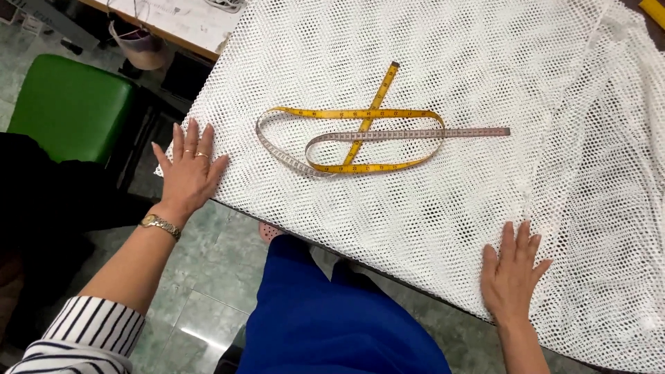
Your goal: Measuring and smoothing out a large piece of white mesh fabric on a workbench using a measuring tape.
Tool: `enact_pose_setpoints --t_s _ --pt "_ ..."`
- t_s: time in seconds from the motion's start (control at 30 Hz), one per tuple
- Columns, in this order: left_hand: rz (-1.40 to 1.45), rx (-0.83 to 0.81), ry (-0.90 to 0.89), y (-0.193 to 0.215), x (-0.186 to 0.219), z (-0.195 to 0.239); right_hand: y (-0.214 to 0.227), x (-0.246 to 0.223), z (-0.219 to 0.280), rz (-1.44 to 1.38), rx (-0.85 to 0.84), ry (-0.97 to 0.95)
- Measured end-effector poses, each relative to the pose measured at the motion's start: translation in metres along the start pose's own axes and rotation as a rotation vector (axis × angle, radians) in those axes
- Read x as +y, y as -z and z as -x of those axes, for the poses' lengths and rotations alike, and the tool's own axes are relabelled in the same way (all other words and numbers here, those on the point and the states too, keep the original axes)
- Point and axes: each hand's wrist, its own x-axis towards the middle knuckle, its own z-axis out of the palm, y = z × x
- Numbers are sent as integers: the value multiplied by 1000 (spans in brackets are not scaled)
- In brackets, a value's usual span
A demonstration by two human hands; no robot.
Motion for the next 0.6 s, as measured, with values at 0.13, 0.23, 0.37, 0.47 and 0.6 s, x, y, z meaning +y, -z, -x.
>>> enact_pose_setpoints --t_s 0.13,0.23,0.37,0.47,0.6 --pt "-18 112 -335 -13 10 7 10 -11 4 -13 31 17" --pt "-35 -22 -674 -10 47 26 3 -9 8 -25 118 147" --pt "127 29 -1047 -30 65 51 -9 -4 15 -59 131 251" --pt "135 242 -1063 -44 68 64 -22 10 22 5 211 374" --pt "143 319 -1025 -45 71 69 -22 11 32 18 222 445"
